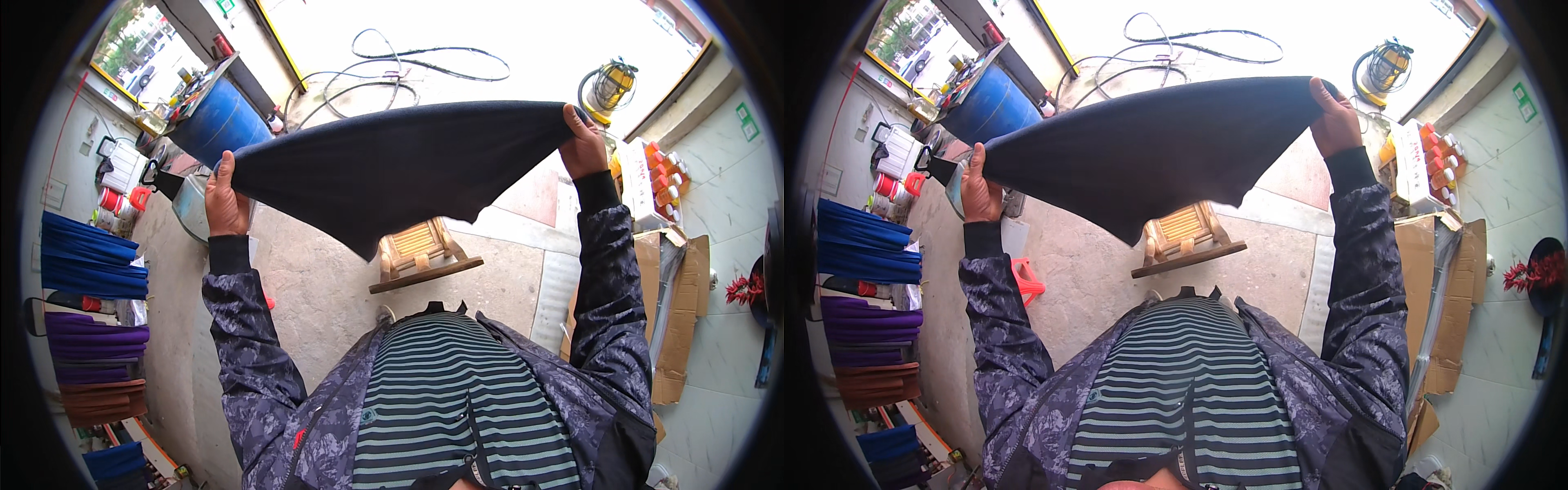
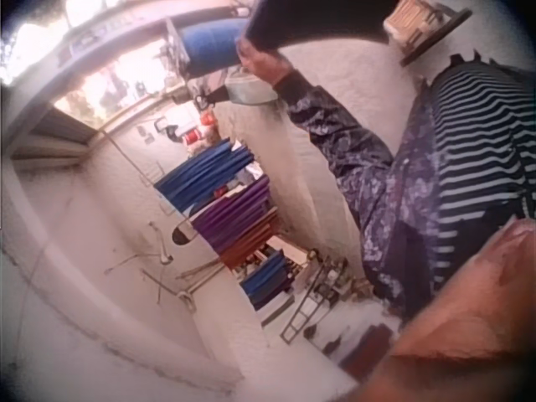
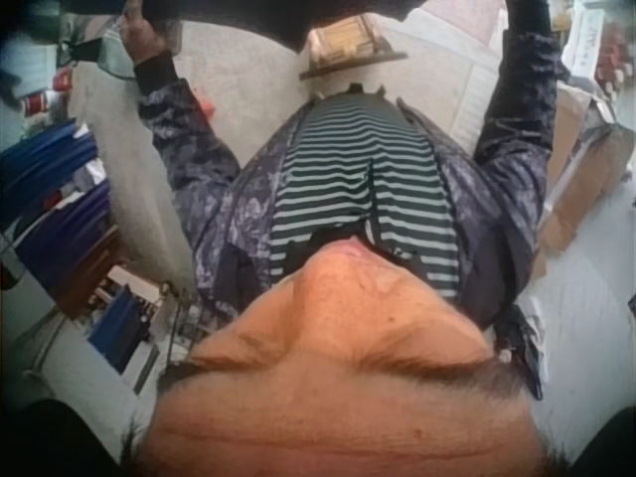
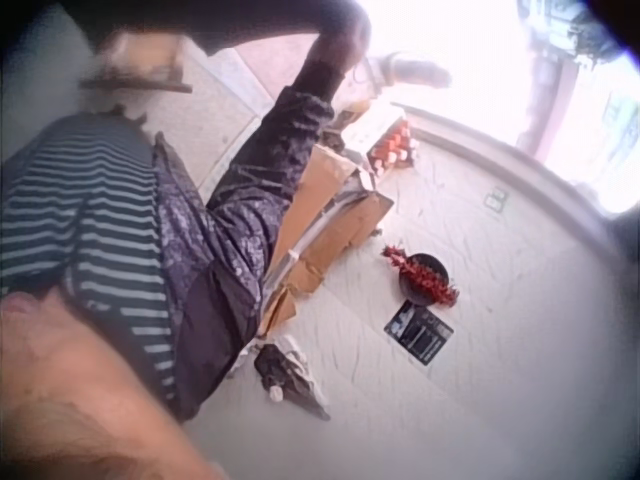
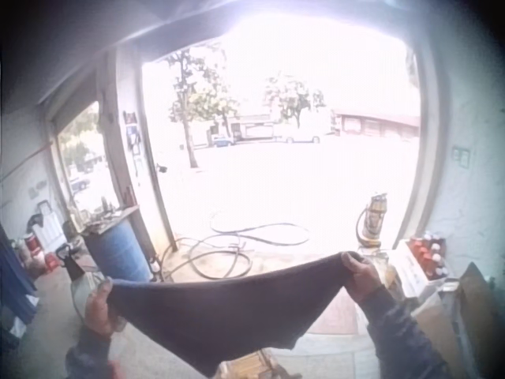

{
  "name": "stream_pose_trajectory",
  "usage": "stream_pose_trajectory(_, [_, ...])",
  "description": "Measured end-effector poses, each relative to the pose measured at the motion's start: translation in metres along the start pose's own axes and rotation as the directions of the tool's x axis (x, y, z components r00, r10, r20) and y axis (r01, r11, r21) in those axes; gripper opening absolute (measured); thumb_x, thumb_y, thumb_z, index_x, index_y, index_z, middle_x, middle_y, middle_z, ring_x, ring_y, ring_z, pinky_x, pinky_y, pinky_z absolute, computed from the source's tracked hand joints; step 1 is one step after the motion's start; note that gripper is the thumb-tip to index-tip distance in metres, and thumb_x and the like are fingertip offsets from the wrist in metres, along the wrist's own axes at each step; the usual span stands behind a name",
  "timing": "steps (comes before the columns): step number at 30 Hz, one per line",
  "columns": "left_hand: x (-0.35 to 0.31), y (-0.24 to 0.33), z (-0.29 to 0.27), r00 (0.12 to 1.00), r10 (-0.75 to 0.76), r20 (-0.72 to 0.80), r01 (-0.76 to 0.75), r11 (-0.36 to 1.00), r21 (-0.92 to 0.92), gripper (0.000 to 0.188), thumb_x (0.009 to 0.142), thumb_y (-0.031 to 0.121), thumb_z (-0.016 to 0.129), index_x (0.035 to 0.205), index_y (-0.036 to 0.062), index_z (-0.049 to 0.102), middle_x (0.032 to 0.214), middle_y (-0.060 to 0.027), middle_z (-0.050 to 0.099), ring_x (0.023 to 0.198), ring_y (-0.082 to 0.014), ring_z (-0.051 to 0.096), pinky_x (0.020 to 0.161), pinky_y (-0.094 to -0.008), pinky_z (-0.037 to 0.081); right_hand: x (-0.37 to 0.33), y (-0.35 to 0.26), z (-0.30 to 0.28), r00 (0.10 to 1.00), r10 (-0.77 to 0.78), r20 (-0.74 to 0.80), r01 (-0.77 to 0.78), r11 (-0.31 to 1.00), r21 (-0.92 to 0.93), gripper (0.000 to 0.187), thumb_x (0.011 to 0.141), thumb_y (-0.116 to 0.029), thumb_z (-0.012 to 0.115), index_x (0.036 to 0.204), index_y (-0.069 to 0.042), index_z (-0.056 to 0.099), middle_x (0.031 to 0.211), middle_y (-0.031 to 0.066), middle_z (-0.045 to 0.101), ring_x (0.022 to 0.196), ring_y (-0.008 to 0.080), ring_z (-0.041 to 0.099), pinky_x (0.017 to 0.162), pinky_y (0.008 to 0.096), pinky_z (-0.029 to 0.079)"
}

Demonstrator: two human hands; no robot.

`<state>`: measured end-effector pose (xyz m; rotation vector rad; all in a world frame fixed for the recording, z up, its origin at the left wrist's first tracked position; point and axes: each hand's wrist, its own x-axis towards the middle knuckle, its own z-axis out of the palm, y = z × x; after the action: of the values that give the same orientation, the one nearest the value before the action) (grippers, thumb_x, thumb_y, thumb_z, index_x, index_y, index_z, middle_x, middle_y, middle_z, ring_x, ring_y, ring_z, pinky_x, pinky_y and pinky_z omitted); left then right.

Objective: The person holds a dark blue garment and repeatedly folds it by hand. They unfold and refold the item multiple times, adjusting the edges and creases. The garment remains in the person's hands throughout the clip.

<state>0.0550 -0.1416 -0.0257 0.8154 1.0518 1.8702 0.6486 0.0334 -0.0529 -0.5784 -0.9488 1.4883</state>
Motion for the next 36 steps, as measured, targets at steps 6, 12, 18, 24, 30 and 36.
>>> stream_pose_trajectory(6, [-0.042,-0.004,-0.024,0.996,0.004,0.086,-0.008,0.999,0.043,0.03,0.108,0.03,0.065,0.117,0.0011,0.07,0.111,-0.0072,0.074,0.101,-0.0191,0.072,0.094,-0.0342,0.056,-0.041,0.008,-0.025,0.998,0.061,-0.001,-0.061,0.996,-0.062,0.036,0.11,-0.031,0.061,0.119,0.003,0.066,0.113,0.011,0.072,0.102,0.0204,0.069,0.094,0.0349,0.054])
stream_pose_trajectory(12, [-0.162,-0.055,-0.093,0.927,-0.326,-0.183,0.365,0.897,0.25,0.029,0.104,0.027,0.07,0.112,-0.0005,0.072,0.105,-0.0084,0.073,0.095,-0.0172,0.07,0.091,-0.0349,0.055,-0.15,0.054,-0.107,0.97,0.239,-0.04,-0.239,0.971,-0.005,0.04,0.11,-0.036,0.06,0.107,0.002,0.071,0.105,0.0116,0.075,0.099,0.0225,0.07,0.094,0.0387,0.054])
stream_pose_trajectory(18, [-0.253,-0.108,-0.156,0.78,-0.624,-0.047,0.614,0.747,0.257,0.031,0.101,0.027,0.073,0.115,-0.0006,0.074,0.103,-0.0021,0.076,0.092,-0.0114,0.069,0.086,-0.0293,0.052,-0.255,0.087,-0.165,0.832,0.538,-0.137,-0.555,0.81,-0.187,0.029,0.1,-0.026,0.075,0.108,0.002,0.076,0.106,0.0069,0.076,0.097,0.0173,0.07,0.092,0.0334,0.053])
stream_pose_trajectory(24, [-0.27,-0.13,-0.195,0.606,-0.794,-0.05,0.671,0.477,0.568,0.035,0.101,0.035,0.073,0.11,0.0009,0.076,0.1,0.0032,0.073,0.091,-0.0067,0.063,0.087,-0.026,0.047,-0.271,0.083,-0.172,0.67,0.715,-0.199,-0.724,0.57,-0.389,0.032,0.097,-0.025,0.078,0.071,-0.011,0.066,0.069,-0.0089,0.054,0.063,0.0058,0.044,0.062,0.0272,0.034])
stream_pose_trajectory(30, [-0.268,-0.121,-0.194,0.622,-0.779,-0.081,0.722,0.529,0.446,0.042,0.101,0.042,0.073,0.112,0.0006,0.075,0.102,0.0019,0.073,0.091,-0.0076,0.064,0.088,-0.0264,0.049,-0.261,0.073,-0.165,0.695,0.694,-0.187,-0.697,0.585,-0.415,0.032,0.096,-0.027,0.078,0.071,-0.012,0.065,0.068,-0.0113,0.048,0.062,0.0042,0.038,0.06,0.0269,0.029])
stream_pose_trajectory(36, [-0.256,-0.112,-0.184,0.7,-0.707,-0.101,0.674,0.608,0.419,0.047,0.102,0.049,0.071,0.116,0.0034,0.074,0.104,-0.0009,0.075,0.089,-0.0085,0.068,0.084,-0.0278,0.056,-0.234,0.082,-0.152,0.767,0.616,-0.178,-0.631,0.677,-0.378,0.029,0.102,-0.031,0.073,0.086,-0.007,0.074,0.078,-0.0071,0.063,0.069,0.0052,0.052,0.066,0.0265,0.04])
